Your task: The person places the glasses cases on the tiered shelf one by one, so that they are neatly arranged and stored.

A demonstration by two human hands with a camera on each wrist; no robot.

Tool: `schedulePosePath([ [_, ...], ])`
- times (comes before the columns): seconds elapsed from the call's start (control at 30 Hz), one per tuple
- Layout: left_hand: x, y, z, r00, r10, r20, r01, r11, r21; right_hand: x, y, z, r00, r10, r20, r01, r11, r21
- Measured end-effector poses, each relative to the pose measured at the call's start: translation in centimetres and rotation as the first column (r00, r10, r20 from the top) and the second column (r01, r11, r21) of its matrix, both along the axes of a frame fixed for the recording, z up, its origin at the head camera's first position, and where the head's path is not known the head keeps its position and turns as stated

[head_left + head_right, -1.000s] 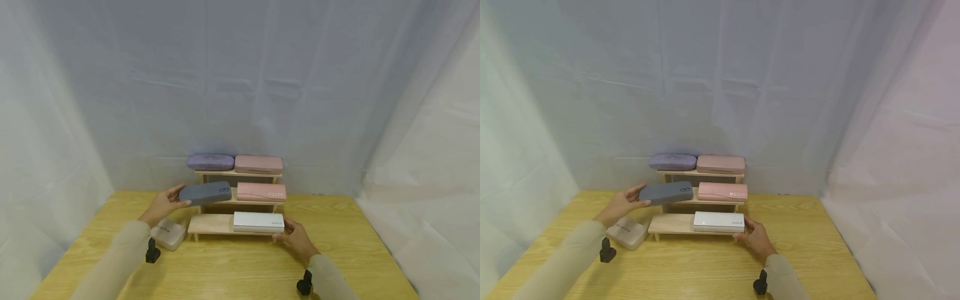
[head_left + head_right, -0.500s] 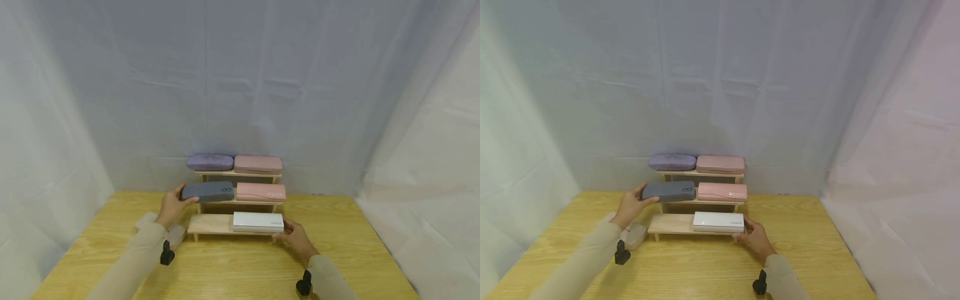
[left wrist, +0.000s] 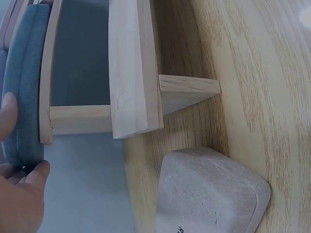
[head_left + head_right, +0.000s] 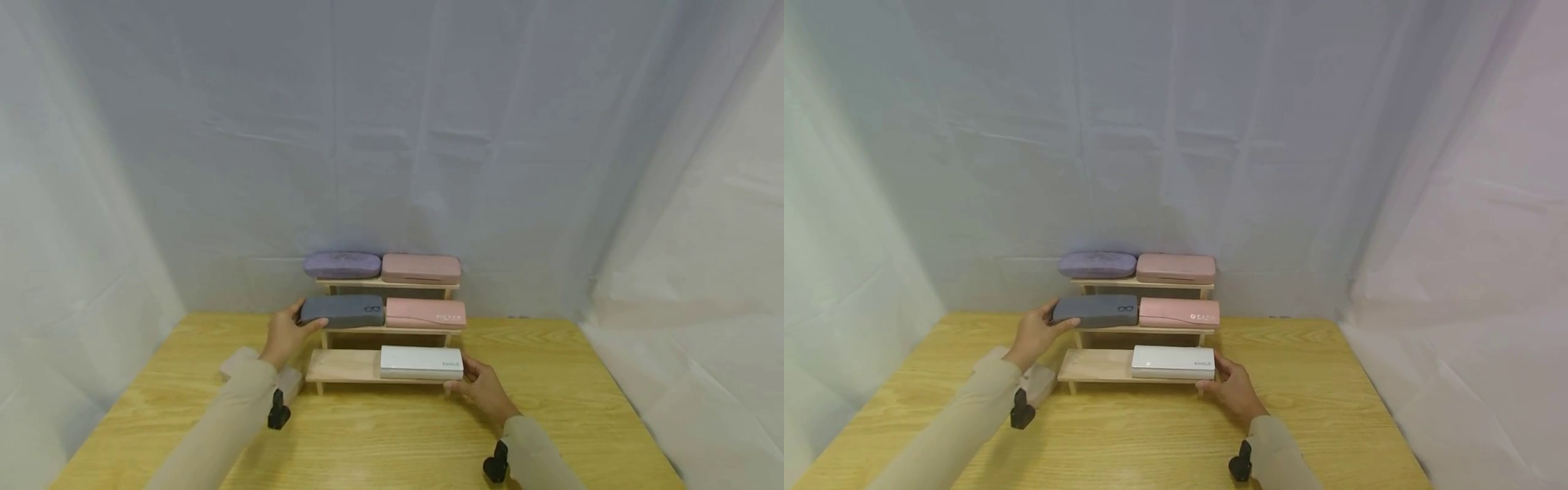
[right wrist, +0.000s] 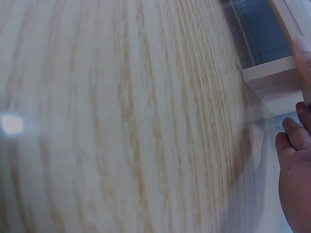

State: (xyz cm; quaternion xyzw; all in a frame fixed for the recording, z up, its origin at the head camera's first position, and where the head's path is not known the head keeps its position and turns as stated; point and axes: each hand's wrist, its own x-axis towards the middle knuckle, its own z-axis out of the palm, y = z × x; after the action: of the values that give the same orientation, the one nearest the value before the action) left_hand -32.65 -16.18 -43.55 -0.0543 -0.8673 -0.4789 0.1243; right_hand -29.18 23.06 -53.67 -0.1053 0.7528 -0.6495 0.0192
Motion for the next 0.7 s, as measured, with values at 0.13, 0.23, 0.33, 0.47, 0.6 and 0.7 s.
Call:
schedulePosePath([
  [0.13, -0.19, 0.28, 0.12, 1.0, 0.0, -0.014, 0.0, 1.0, -0.013, -0.06, -0.08, -0.13, 1.0, -0.004, 0.003, 0.004, 1.0, -0.007],
  [0.23, -0.32, 0.35, 0.23, 1.0, -0.007, -0.018, 0.006, 0.999, -0.05, -0.09, -0.12, -0.28, 1.0, -0.002, 0.011, 0.002, 1.0, -0.014],
  [0.33, -0.39, 0.37, 0.35, 1.0, -0.019, -0.015, 0.018, 0.998, -0.066, -0.15, -0.09, -0.4, 1.0, 0.007, 0.015, -0.006, 1.0, -0.028],
  [0.47, -0.52, 0.24, 0.49, 0.999, -0.032, 0.001, 0.032, 0.998, -0.062, -0.21, -0.13, -0.52, 1.0, 0.011, 0.013, -0.01, 0.999, -0.036],
  [0.6, -0.59, 0.26, 0.46, 0.999, -0.04, 0.019, 0.042, 0.997, -0.06, -0.15, -0.05, -0.43, 1.0, -0.003, 0.008, 0.003, 1.0, -0.018],
  [0.7, -0.56, 0.3, 0.44, 0.999, -0.044, 0.026, 0.045, 0.997, -0.055, -0.09, 0.01, -0.31, 1.0, -0.007, 0.0, 0.007, 1.0, -0.003],
])
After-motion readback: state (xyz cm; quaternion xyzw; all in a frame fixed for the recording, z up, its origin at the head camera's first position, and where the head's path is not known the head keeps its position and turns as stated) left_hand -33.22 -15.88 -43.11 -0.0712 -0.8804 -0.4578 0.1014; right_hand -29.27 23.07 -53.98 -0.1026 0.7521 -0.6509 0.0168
